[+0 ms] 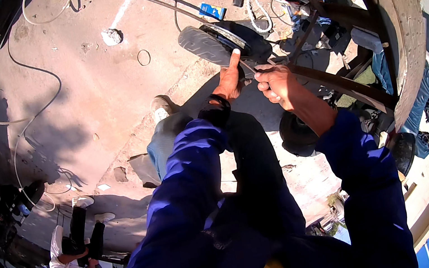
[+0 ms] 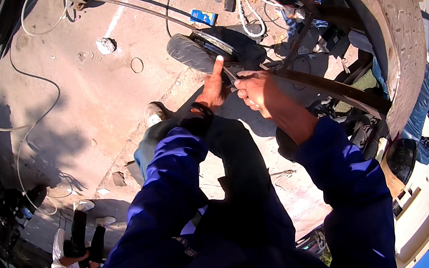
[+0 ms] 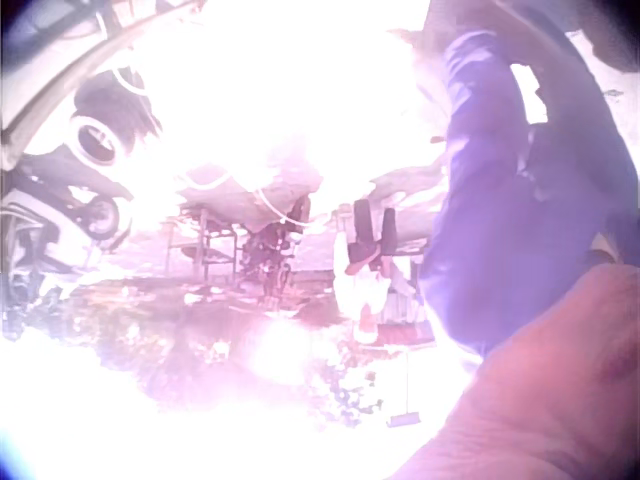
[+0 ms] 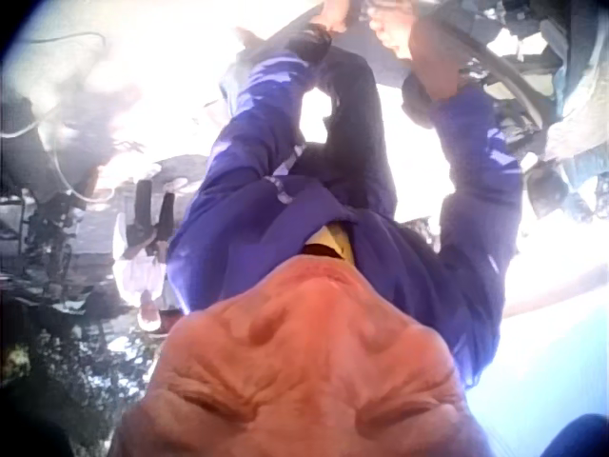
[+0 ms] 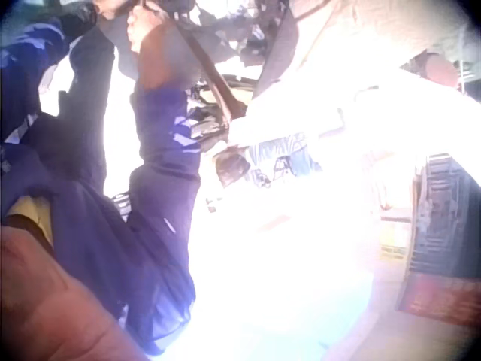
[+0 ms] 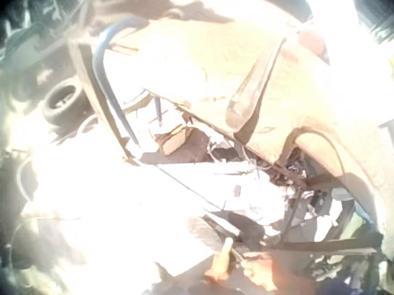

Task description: The person uses a metal pry bar to separate the tire bead from the rim of a car wheel. They repeatedly insert the tool between the tire and the rim, applying leverage to pop the bead loose around the circumference. The person rotates the wheel and repositions the tool multiple times to work around the entire tire.

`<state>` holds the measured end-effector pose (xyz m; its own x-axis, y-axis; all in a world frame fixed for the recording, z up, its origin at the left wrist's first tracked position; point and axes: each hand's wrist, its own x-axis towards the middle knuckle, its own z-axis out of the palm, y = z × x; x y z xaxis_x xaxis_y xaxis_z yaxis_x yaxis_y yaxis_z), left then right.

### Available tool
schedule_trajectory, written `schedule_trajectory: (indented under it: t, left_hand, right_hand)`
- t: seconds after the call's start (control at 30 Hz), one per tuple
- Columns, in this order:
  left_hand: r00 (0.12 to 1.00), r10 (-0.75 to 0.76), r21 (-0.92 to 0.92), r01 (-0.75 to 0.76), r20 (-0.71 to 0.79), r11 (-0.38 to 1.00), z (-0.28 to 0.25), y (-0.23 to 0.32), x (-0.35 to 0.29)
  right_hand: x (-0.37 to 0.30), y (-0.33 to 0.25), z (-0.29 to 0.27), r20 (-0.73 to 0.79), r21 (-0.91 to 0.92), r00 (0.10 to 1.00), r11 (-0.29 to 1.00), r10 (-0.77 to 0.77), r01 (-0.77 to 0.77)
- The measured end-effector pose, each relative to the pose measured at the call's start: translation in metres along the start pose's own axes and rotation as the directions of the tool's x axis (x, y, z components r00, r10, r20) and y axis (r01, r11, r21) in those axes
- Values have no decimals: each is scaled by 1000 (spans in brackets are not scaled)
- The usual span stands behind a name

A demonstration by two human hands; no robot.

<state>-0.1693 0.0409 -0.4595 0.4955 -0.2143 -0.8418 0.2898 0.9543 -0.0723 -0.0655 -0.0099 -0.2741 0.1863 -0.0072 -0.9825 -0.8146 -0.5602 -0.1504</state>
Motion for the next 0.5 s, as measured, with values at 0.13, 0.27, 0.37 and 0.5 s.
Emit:
schedule_trajectory:
  t: [0.13,0.27,0.37,0.5]
  left_hand:
    - [965,54,-80,-34,257,996,-11,-5,4]
    - [946,60,-97,-30,318,995,-15,-12,6]
    - [930,54,-120,-10,364,993,-9,-8,7]
    - [913,106,-49,-94,393,994,-5,-14,19]
  right_hand:
    - [28,54,3,-66,104,991,986,-120,127]
    - [5,88,25,-158,-165,935,942,-317,291]
    - [3,80,28,-225,-169,910,934,-347,314]
    - [5,92,30,-272,-172,885,924,-378,341]
